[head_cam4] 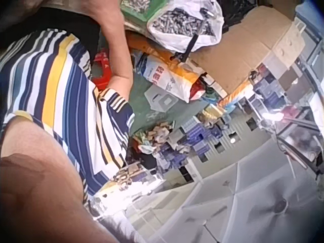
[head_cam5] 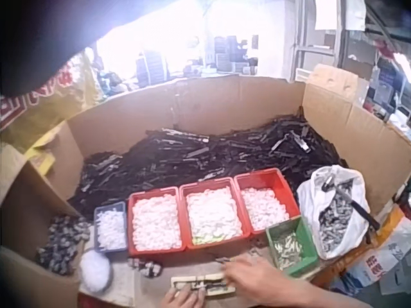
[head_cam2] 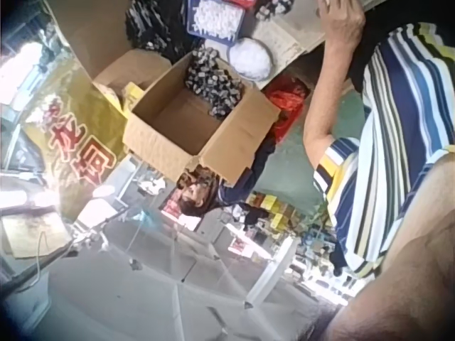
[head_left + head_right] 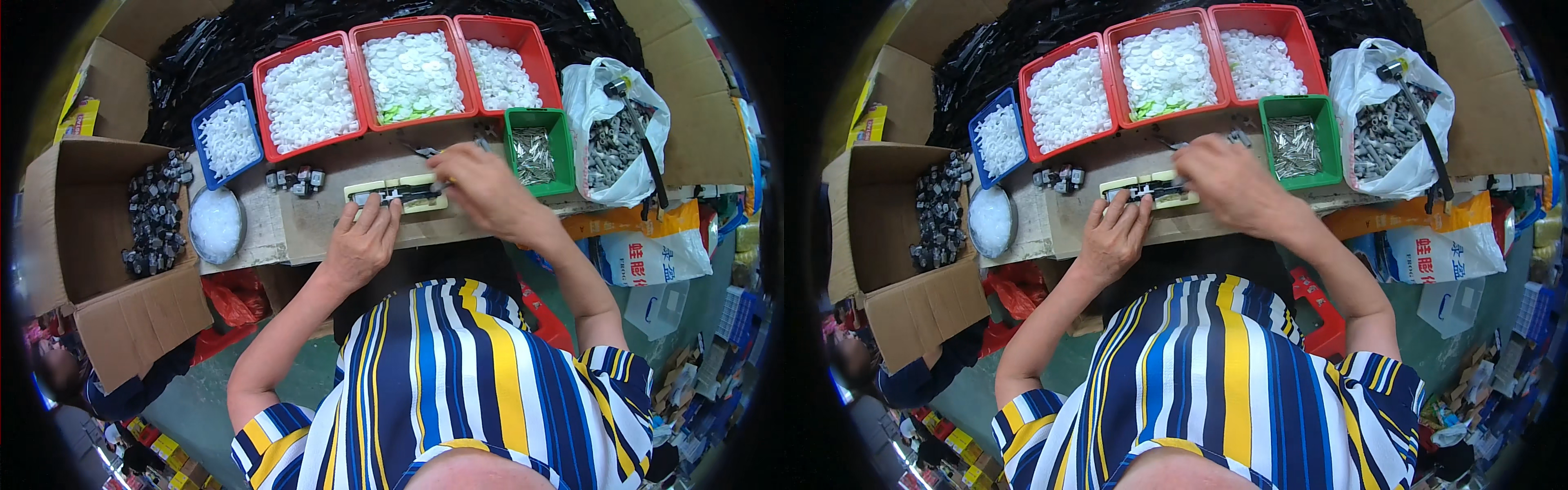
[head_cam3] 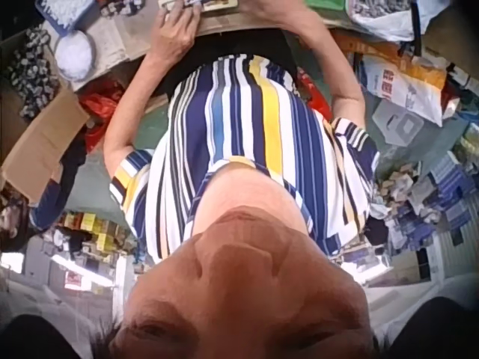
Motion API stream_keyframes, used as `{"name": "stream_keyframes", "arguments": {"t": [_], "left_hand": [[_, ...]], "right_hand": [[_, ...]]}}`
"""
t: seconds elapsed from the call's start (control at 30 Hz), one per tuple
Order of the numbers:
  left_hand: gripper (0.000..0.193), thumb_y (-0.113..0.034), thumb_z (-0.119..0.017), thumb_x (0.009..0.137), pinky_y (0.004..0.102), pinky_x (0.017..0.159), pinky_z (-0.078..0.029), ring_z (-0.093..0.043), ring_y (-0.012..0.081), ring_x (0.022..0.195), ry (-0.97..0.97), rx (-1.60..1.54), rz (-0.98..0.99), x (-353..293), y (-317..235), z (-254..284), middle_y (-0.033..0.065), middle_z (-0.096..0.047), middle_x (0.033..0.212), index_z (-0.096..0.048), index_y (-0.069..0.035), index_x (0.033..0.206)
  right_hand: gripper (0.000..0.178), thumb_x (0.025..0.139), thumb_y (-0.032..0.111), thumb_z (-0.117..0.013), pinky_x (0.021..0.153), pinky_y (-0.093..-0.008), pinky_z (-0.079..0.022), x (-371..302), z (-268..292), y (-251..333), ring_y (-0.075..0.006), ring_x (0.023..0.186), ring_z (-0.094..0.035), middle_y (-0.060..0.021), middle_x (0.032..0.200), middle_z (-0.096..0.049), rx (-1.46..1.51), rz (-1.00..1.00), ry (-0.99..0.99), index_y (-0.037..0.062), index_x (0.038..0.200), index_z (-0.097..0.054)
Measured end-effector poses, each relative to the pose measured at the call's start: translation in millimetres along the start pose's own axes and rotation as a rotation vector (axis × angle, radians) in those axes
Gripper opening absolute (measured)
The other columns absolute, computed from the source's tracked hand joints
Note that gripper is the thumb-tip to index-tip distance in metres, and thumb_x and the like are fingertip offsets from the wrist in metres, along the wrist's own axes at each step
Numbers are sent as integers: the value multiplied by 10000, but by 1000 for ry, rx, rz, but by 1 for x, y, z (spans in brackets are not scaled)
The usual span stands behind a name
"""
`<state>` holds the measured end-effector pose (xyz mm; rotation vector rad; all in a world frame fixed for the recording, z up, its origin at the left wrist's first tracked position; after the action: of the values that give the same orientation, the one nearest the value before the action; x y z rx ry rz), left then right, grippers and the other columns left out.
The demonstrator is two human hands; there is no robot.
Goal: The person assembles small electronic components at a workbench. They pick up black rectangular modules, insert white plastic pieces, and use pliers to secure metal pins. The person repeatedly handles components from various bins and uses a wooden jig to hold the parts during assembly.
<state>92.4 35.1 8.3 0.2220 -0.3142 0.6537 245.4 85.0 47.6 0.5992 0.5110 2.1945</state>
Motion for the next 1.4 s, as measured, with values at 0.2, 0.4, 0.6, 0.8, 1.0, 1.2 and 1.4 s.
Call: {"name": "stream_keyframes", "arguments": {"t": [0.2,0.4,0.6,0.8,1.0,1.2,1.4], "left_hand": [[336,-106,-655,828,414,877,-425,-604,265,1096,-11,-22,11,-5,0,1,87,-609,945,-689,2,1144],[356,-116,-620,822,413,869,-422,-602,267,1097,-30,-32,15,-8,-1,-1,95,-612,971,-688,4,1151],[394,-121,-601,831,403,851,-423,-601,255,1078,-45,-45,29,-6,-2,-2,91,-608,967,-668,11,1196],[426,-141,-572,850,391,881,-414,-586,234,1054,-20,-21,49,-5,-1,3,77,-602,973,-640,21,1238],[405,-141,-639,851,398,882,-410,-569,244,1021,16,-9,59,-5,-4,-1,73,-605,958,-642,20,1223],[318,-71,-746,778,407,798,-437,-573,272,908,-147,-275,237,-6,44,25,81,-615,870,-701,-41,1092],[183,-81,-743,822,412,785,-456,-571,304,863,-356,-39,573,-22,182,52,117,-653,819,-736,-13,992]], "right_hand": [[174,899,86,-635,976,-527,-440,22,-47,22,-333,1180,-548,-145,1082,-614,-33,110,174,33,1042,-552],[160,929,102,-624,988,-511,-424,21,-46,20,-333,1154,-548,-157,1068,-608,57,30,227,29,1057,-562],[168,960,112,-594,945,-467,-437,21,-43,4,-331,1093,-559,-157,1064,-603,197,-36,195,20,1099,-572],[157,979,77,-566,809,-395,-495,19,-11,-13,-297,962,-649,-160,999,-624,365,-183,-60,-3,1112,-544],[148,1032,110,-534,644,-300,-501,7,3,-25,-177,727,-669,-113,824,-645,461,-307,-149,9,1139,-522],[154,1042,142,-536,573,-262,-456,-5,7,-35,-98,638,-574,-55,734,-623,487,-418,-138,26,1143,-525],[159,1038,154,-549,537,-251,-421,-15,11,-40,-82,599,-537,-38,696,-596,471,-443,-185,28,1135,-537]]}}
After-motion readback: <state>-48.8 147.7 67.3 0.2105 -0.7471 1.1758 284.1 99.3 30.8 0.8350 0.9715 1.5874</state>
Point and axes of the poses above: each hand's wrist, its own x-axis towards the middle knuckle, its own z-axis out of the back of the hand, y = z × x, the point moved 8 cm from there along x, towards the middle knuckle
